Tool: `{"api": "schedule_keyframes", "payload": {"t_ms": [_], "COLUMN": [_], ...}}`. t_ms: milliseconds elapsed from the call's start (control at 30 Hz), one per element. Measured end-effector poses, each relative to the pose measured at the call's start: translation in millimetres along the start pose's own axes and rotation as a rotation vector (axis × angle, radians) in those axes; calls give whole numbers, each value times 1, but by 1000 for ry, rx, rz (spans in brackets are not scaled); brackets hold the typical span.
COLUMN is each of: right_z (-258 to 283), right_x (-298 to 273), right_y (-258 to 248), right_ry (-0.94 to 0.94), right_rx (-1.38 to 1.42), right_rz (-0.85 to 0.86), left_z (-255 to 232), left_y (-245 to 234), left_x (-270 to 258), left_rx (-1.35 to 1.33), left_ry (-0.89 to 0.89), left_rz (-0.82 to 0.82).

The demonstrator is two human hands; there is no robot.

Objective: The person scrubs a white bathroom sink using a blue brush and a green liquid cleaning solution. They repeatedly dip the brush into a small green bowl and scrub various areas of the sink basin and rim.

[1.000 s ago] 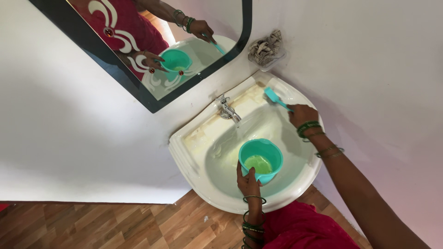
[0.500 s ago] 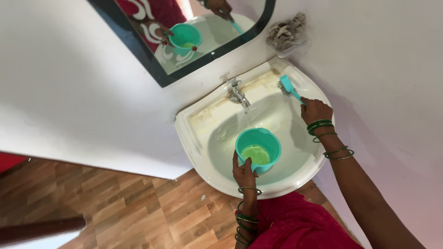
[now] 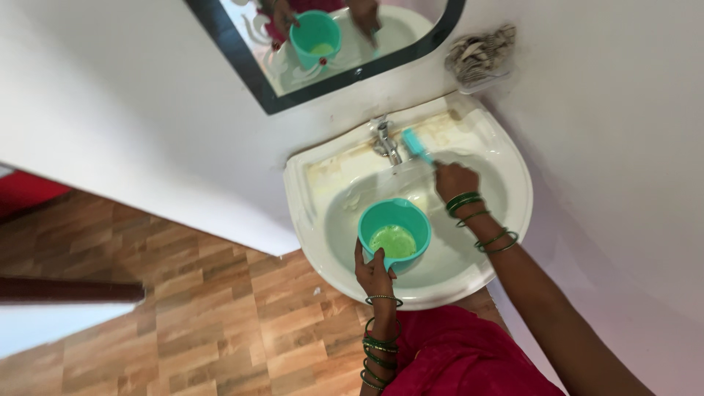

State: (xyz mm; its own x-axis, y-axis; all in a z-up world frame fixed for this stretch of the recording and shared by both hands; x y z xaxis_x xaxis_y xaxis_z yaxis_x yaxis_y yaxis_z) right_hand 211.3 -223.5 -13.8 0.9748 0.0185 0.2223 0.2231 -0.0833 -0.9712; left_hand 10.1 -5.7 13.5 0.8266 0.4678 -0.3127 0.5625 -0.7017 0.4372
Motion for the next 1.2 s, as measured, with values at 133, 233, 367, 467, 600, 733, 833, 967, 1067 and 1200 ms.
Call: {"api": "schedule_keyframes", "payload": {"t_ms": [133,233,367,467,600,733,833,967,1067,1200], "right_z": [-53,-66,-51,-23,31,77,93,84,85,95], "right_x": [9,-15,-55,-73,-74,-50,-21,2,14,35], "right_y": [-10,-28,-40,-47,-47,-24,6,32,41,42], "right_ry": [81,31,-148,-279,-423,-482,-452,-430,-450,-446], "right_rx": [18,28,70,168,344,390,176,-49,-126,-18], "right_rz": [-41,3,54,109,83,-73,-120,-140,-119,-219], "left_z": [-1,-6,-11,-18,-22,-18,-13,-10,-9,-9], "left_y": [-6,-11,-26,-35,-41,-40,-37,-34,-33,-31], "left_x": [-11,-19,-28,-36,-49,-63,-69,-75,-78,-79], "left_rx": [-22,-77,-145,-235,-184,-162,-186,-215,-214,-217], "left_ry": [28,55,108,144,218,268,250,260,259,304], "left_rz": [-52,-120,-210,-260,-328,-335,-364,-351,-362,-335]}}
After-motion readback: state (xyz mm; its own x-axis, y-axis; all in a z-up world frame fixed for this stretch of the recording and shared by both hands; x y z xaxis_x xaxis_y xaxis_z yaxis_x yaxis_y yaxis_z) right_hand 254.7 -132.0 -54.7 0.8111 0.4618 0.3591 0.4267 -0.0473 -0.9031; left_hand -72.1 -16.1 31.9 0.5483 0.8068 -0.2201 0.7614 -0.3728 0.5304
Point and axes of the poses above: each hand's wrist, its own x-axis towards the middle knuckle, its own y-axis out of the palm, z = x × y, the point moved 3 cm from there along x, towards the middle knuckle, and after that the axes turned 14 degrees about -x, right-handed, at the moved point
